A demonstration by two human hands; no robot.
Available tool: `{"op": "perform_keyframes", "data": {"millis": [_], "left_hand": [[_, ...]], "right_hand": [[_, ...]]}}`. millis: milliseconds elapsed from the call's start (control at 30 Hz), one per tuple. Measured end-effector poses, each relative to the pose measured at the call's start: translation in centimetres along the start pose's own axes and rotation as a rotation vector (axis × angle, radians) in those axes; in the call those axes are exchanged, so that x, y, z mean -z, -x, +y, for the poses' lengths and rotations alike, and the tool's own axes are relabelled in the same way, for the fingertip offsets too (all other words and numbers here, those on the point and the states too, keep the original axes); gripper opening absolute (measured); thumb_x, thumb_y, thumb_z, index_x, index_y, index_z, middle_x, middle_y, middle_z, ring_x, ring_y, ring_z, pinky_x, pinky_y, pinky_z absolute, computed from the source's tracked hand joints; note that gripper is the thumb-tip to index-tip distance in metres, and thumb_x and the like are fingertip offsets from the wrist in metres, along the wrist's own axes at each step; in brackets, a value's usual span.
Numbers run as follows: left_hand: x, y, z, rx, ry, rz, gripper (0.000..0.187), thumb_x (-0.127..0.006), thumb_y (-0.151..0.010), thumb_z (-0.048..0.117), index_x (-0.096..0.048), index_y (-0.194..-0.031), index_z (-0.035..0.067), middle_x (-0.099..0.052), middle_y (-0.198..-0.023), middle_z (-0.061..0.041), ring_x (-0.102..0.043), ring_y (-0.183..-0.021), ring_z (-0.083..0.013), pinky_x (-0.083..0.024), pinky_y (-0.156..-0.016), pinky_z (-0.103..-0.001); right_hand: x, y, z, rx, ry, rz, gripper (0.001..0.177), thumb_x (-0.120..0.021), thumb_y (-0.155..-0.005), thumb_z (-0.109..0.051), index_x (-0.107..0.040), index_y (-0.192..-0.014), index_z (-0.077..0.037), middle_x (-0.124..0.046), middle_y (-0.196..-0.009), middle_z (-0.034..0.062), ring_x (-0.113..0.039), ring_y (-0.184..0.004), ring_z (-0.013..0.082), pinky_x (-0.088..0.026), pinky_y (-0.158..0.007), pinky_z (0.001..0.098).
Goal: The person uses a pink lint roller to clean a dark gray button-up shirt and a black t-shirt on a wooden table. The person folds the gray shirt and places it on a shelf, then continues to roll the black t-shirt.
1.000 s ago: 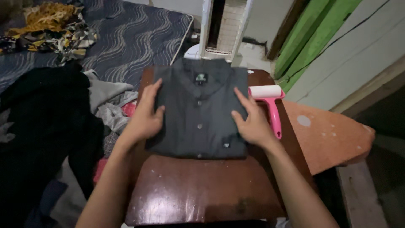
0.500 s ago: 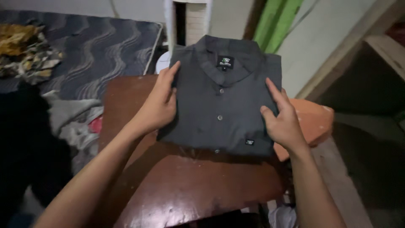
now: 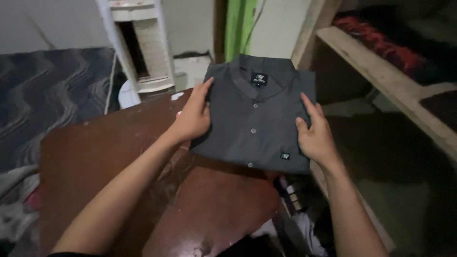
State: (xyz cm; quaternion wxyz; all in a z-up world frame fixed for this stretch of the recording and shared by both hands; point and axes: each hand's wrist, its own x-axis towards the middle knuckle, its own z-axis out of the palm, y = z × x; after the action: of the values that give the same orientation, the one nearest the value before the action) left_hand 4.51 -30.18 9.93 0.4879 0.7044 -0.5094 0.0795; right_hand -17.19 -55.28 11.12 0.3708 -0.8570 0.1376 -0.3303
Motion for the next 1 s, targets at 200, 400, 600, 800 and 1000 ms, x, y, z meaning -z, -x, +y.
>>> {"op": "perform_keyframes", "data": {"millis": [200,400,600,800,1000], "left_hand": [[-4.7,-4.7,-0.6,-0.121,0.040,-0.001,0.070,-0.046,-0.088,-0.012,-0.032,-0.156,0.000,-0.045,-0.142,-0.027,-0.047,-0.136,-0.0433,-0.035,-0.120,-0.042],[-8.6,-9.8,2.3,-0.178,0.163,-0.043,0.066,-0.045,-0.092,-0.012,-0.033,-0.156,0.002,-0.045,-0.145,-0.025,-0.046,-0.139,-0.0408,-0.034,-0.119,-0.042],[-12.4,-14.3,6.4,-0.278,0.286,-0.077,0.062,-0.045,-0.094,-0.012,-0.037,-0.154,0.003,-0.048,-0.147,-0.023,-0.047,-0.142,-0.0391,-0.034,-0.122,-0.041],[-17.9,-18.0,9.7,-0.281,0.452,-0.203,0.061,-0.045,-0.097,-0.011,-0.037,-0.156,0.004,-0.044,-0.155,-0.023,-0.042,-0.148,-0.0370,-0.033,-0.121,-0.039],[-25.4,-21.5,14.3,-0.238,0.662,-0.353,0.076,-0.056,-0.085,-0.008,-0.036,-0.157,0.006,-0.046,-0.156,-0.022,-0.044,-0.148,-0.0302,-0.033,-0.121,-0.034]], "right_hand": [[4.5,-0.2,0.5,-0.039,0.029,0.092,0.060,-0.057,-0.097,-0.001,-0.045,-0.155,-0.008,-0.035,-0.160,0.0307,-0.037,-0.149,0.0369,-0.032,-0.118,0.0383],[10.3,0.2,-1.7,0.054,0.242,0.218,0.061,-0.059,-0.095,0.000,-0.045,-0.154,-0.003,-0.047,-0.154,0.0270,-0.045,-0.145,0.0381,-0.034,-0.119,0.0406],[15.7,2.2,-3.3,0.021,0.327,0.325,0.059,-0.060,-0.096,-0.001,-0.046,-0.153,-0.001,-0.050,-0.150,0.0258,-0.049,-0.142,0.0383,-0.038,-0.116,0.0406],[20.4,4.3,-3.9,-0.049,0.532,0.484,0.056,-0.066,-0.094,-0.003,-0.052,-0.149,0.001,-0.055,-0.147,0.0235,-0.054,-0.137,0.0382,-0.041,-0.114,0.0417],[25.7,7.0,-2.6,-0.137,0.700,0.668,0.054,-0.073,-0.091,-0.006,-0.059,-0.142,0.003,-0.055,-0.146,0.0276,-0.054,-0.134,0.0438,-0.042,-0.111,0.0431]]}}
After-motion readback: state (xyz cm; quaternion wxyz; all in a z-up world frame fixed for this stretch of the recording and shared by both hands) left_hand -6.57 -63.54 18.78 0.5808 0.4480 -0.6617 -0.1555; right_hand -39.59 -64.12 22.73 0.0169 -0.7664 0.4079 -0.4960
